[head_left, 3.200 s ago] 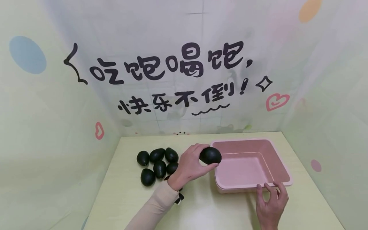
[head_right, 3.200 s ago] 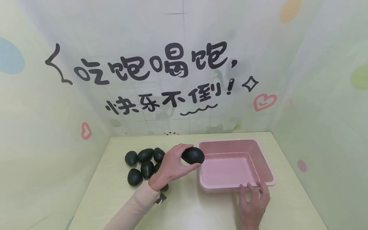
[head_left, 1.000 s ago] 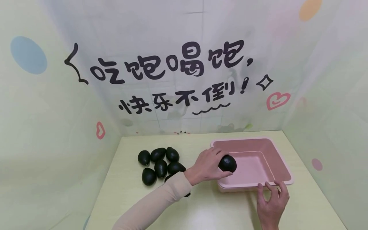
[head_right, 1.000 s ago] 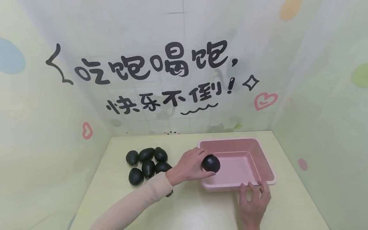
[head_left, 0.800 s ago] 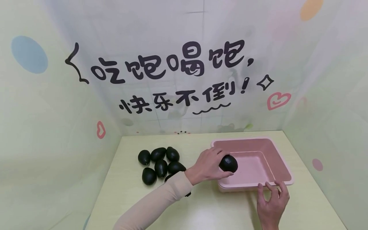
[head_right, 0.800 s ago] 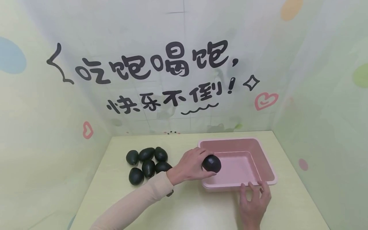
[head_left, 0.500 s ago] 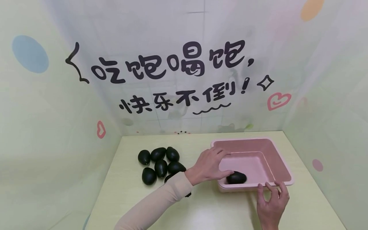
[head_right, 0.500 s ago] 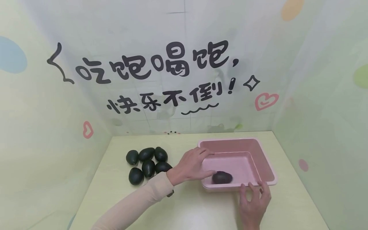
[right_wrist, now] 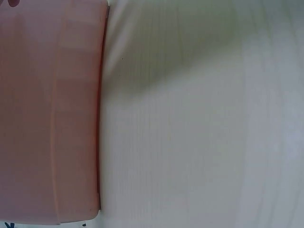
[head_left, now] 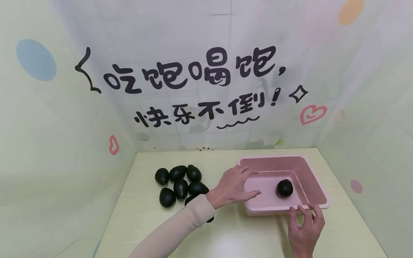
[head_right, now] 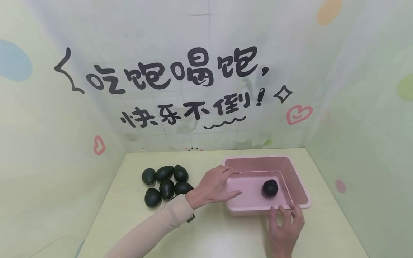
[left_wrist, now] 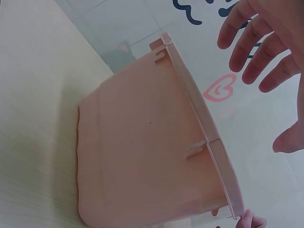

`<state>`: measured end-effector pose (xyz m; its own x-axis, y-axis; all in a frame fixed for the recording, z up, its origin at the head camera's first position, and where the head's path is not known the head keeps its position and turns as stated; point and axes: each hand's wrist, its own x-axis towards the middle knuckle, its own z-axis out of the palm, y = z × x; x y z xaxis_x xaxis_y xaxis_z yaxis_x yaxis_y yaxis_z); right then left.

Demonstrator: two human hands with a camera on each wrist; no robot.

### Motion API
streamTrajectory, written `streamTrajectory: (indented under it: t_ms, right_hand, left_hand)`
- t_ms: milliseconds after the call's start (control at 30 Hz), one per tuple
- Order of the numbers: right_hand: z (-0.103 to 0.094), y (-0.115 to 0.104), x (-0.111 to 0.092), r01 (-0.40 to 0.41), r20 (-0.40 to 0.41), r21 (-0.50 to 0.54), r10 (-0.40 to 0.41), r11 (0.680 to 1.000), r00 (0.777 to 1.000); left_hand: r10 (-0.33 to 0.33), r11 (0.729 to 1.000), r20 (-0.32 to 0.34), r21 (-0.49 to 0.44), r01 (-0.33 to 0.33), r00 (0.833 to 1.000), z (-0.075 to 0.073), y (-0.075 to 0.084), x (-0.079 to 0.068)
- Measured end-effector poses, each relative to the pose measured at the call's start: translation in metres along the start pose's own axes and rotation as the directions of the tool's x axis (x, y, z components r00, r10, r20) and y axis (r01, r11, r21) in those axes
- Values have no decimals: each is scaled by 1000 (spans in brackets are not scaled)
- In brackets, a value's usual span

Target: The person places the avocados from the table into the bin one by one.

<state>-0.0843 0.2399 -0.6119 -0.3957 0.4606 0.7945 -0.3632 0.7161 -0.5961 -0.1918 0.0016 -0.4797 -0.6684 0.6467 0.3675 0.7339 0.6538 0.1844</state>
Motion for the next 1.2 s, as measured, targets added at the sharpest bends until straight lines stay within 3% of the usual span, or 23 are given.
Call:
streamTrajectory:
  t_ms: [667, 933, 1200]
  right_hand:
    - [-2, 2, -4, -10, 5, -12, 10, 1000, 1000]
    - [-1, -5, -1, -17, 7, -12, 17, 1000, 1000]
    - [1, -19, 6, -7, -8, -5, 7, 1000, 1000]
  left_hand:
    - [-56, 997, -30, -63, 54, 998, 10, -1, -11]
    - [-50, 994, -46, -99, 45, 998, 11, -2, -13]
    - [-88, 991, -70, -109, 80, 994, 18, -4, -18]
